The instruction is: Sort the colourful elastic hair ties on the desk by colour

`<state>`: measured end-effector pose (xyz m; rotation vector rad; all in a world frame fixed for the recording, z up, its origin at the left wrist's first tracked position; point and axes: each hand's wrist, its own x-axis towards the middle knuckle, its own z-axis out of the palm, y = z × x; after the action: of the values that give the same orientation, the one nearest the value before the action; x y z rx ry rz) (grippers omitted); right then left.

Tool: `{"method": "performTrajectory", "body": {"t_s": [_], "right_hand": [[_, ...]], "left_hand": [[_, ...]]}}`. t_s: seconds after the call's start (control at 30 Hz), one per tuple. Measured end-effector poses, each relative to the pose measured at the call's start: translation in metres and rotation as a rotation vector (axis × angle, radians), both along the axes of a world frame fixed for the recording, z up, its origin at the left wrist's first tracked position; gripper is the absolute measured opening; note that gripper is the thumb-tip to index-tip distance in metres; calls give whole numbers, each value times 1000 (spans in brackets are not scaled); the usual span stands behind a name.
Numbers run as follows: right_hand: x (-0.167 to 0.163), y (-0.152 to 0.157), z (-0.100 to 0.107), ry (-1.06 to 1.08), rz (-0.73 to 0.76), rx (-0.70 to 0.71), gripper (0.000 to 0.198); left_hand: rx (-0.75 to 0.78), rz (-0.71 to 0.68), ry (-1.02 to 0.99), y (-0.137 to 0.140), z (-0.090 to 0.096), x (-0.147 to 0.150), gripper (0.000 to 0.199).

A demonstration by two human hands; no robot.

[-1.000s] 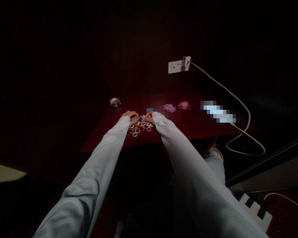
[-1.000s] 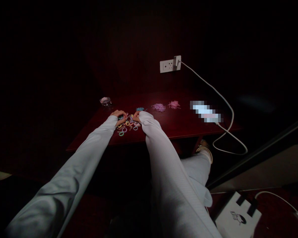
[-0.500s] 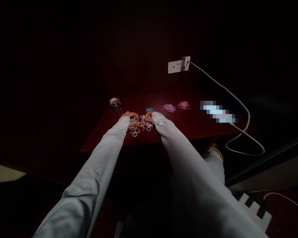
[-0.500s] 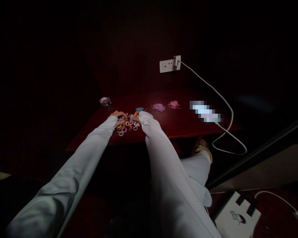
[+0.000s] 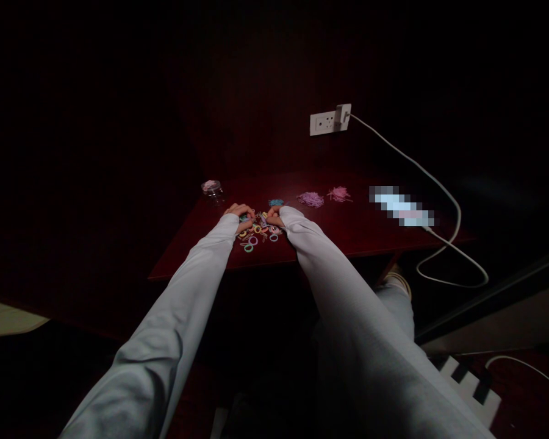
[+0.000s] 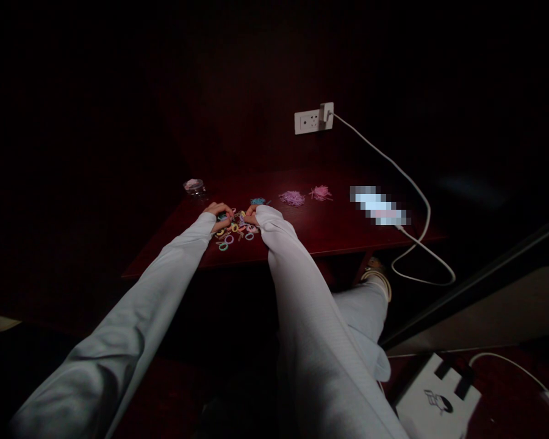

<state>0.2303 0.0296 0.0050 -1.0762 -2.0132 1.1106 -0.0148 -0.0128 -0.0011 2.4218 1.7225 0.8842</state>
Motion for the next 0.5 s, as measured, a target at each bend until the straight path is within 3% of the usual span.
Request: {"method": "performTrajectory", "body": {"t_s": [0.17, 0.37, 0.5], "right_hand": [[-6, -1, 0, 41, -32, -76, 30], [-10, 2, 1, 194, -12, -25, 42], [-17, 6, -2, 172, 43, -79, 51]], "left_hand": [[25, -40, -9, 1, 4, 0, 17], [42, -36, -45, 0, 7, 2, 15], [82, -70, -70, 0, 6, 1, 19]]}}
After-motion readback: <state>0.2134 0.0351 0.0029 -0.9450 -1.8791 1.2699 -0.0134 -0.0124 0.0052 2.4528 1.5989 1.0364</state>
